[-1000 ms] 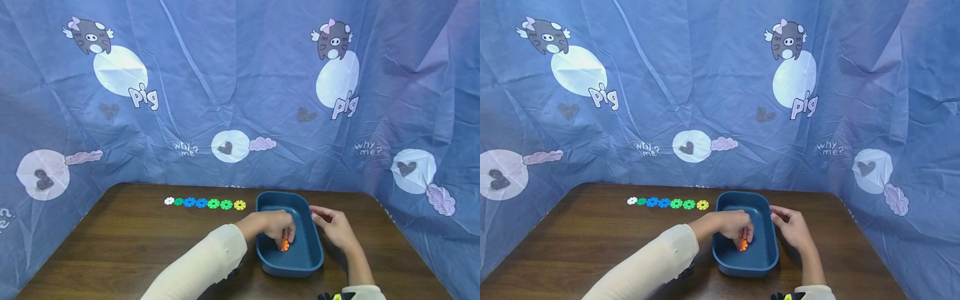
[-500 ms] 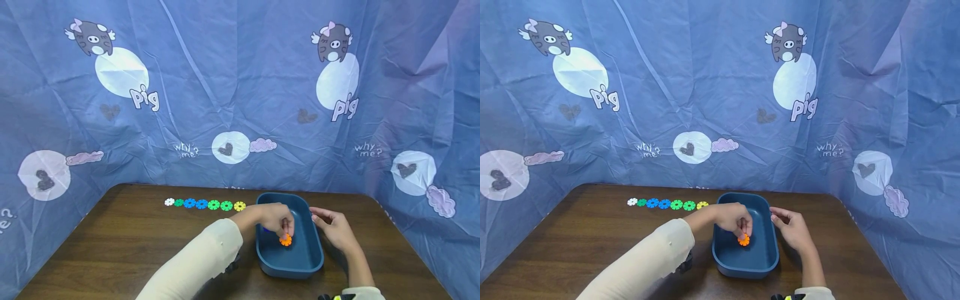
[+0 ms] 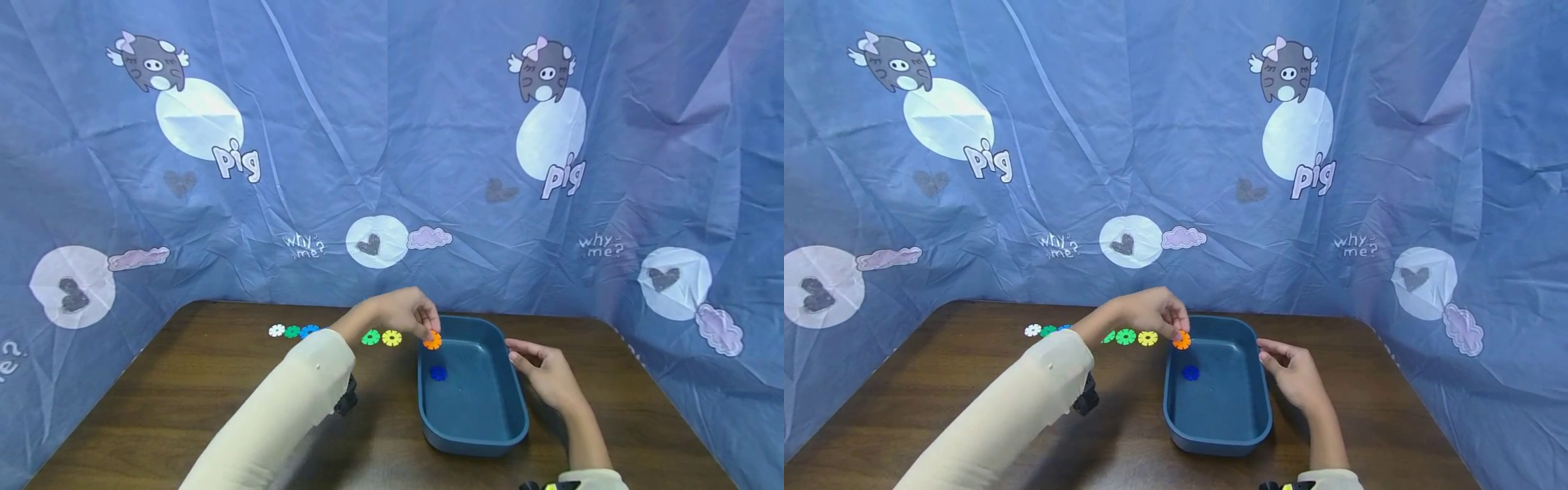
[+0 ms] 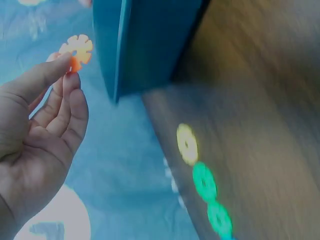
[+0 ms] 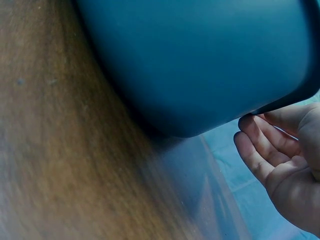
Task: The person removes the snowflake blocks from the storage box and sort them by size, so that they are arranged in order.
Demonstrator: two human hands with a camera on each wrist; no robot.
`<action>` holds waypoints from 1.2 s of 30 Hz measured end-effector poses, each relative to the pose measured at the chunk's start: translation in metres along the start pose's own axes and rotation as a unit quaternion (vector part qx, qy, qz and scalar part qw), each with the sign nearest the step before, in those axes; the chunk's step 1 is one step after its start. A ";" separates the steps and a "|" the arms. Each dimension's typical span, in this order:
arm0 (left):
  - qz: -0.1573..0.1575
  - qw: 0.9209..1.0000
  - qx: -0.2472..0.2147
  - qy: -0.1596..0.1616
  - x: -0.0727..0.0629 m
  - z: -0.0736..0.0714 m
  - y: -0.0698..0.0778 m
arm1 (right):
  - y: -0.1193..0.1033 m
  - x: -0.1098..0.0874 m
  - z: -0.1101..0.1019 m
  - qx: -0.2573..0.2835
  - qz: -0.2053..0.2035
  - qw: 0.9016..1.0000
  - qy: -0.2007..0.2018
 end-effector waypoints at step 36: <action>-0.194 0.948 -0.098 0.232 -0.221 -0.093 -0.202 | -0.002 0.001 -0.001 -0.015 -0.006 1.000 0.007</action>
Point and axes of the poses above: each hand's wrist, its own x-axis towards the middle knuckle, its own z-axis out of the palm, y = z × x, the point moved 9 cm from there along x, towards the middle knuckle, and after that the axes turned 4 degrees about -y, right-handed, at the moved point
